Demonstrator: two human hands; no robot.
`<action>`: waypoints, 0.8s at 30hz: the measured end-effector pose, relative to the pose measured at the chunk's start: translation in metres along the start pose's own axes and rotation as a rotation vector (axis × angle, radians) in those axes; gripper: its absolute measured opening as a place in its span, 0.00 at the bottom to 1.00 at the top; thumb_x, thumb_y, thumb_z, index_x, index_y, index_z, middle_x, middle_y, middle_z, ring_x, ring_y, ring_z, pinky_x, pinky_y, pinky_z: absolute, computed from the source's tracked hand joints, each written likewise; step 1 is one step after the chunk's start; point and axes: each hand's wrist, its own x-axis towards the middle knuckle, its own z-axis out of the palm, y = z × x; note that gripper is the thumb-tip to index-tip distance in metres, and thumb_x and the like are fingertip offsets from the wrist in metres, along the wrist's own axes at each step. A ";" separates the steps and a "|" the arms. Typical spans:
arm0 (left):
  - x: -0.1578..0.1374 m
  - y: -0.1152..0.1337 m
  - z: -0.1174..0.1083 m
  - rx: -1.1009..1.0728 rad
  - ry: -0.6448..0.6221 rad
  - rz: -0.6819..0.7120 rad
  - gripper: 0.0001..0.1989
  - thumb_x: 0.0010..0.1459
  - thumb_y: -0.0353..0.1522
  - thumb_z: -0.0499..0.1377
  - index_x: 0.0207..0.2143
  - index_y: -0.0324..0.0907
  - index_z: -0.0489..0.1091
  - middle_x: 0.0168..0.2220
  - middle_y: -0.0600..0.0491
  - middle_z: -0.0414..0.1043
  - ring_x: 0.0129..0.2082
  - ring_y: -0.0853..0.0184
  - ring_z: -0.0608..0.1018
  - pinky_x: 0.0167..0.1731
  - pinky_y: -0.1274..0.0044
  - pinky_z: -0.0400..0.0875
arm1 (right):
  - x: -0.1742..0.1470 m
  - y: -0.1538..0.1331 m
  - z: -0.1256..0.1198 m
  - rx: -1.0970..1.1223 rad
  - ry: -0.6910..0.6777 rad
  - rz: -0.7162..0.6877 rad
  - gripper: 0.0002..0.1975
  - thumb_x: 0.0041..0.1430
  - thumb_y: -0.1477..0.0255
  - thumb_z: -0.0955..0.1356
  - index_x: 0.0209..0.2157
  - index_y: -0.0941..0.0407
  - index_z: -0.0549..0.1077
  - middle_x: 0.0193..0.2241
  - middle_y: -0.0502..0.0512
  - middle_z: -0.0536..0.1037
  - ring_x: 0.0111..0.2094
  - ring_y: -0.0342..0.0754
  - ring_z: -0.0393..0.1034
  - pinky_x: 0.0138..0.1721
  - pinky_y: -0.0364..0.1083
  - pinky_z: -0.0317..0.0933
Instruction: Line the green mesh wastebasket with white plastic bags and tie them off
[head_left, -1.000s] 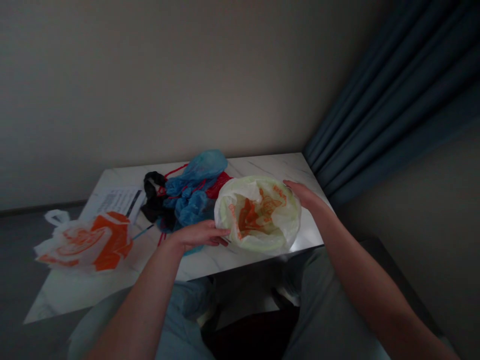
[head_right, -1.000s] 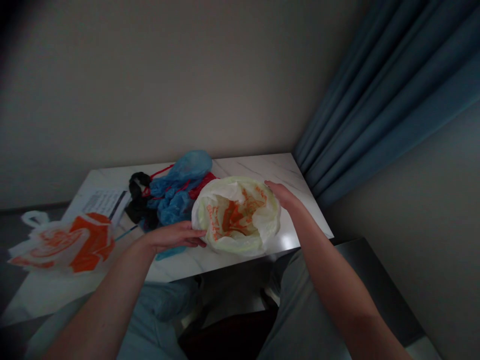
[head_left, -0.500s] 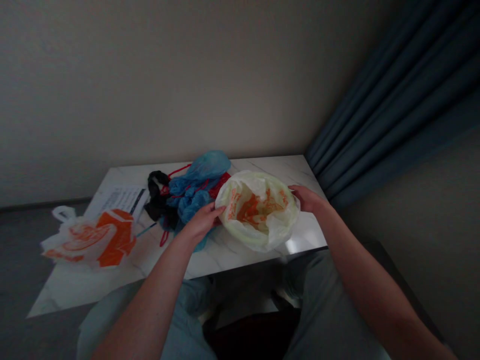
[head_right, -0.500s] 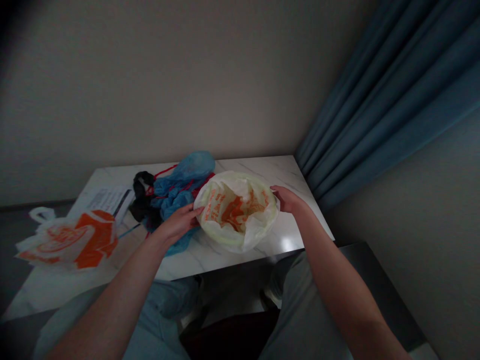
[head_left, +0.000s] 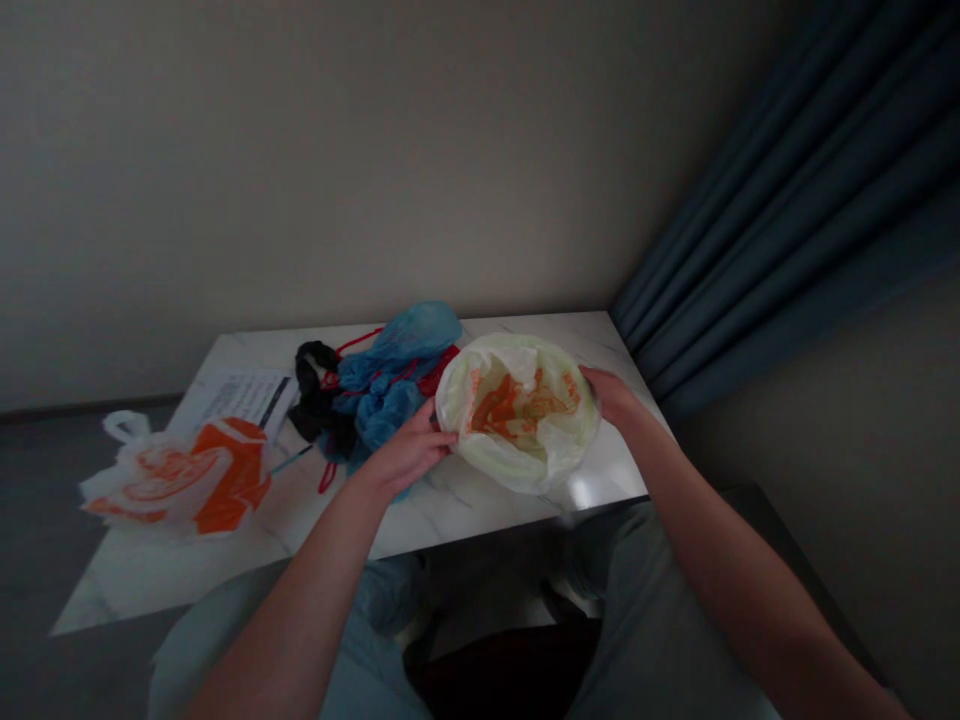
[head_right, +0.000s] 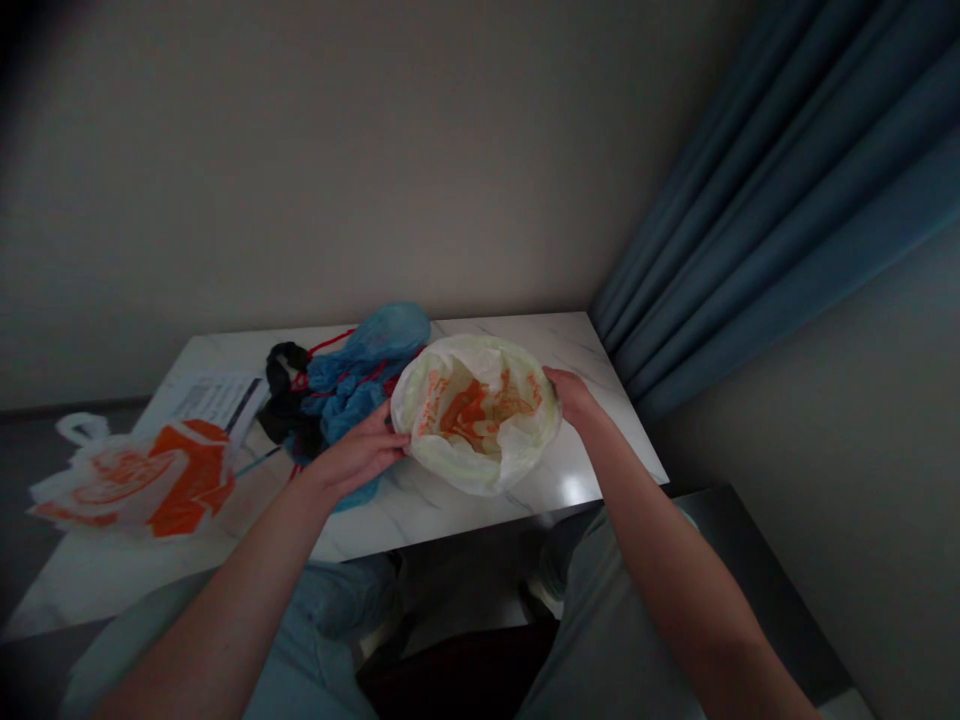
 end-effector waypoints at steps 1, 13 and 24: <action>0.001 -0.001 0.000 0.006 0.011 0.001 0.45 0.45 0.24 0.66 0.65 0.47 0.55 0.58 0.44 0.69 0.52 0.57 0.76 0.50 0.67 0.72 | 0.000 0.001 0.000 0.004 0.020 -0.010 0.13 0.58 0.61 0.66 0.27 0.56 0.74 0.28 0.57 0.80 0.32 0.51 0.75 0.34 0.47 0.69; 0.007 -0.008 0.002 0.191 0.174 -0.031 0.30 0.43 0.31 0.68 0.51 0.39 0.68 0.40 0.48 0.78 0.35 0.64 0.78 0.37 0.73 0.71 | -0.005 -0.002 -0.003 -0.722 0.296 -0.391 0.11 0.59 0.65 0.63 0.27 0.55 0.71 0.25 0.56 0.76 0.27 0.48 0.66 0.31 0.45 0.56; 0.015 -0.017 -0.013 0.700 0.400 0.069 0.14 0.46 0.41 0.66 0.31 0.42 0.71 0.30 0.49 0.76 0.31 0.59 0.77 0.32 0.71 0.67 | -0.030 -0.020 0.009 -0.986 0.310 -0.441 0.07 0.54 0.69 0.66 0.26 0.55 0.73 0.25 0.57 0.77 0.26 0.49 0.66 0.29 0.46 0.54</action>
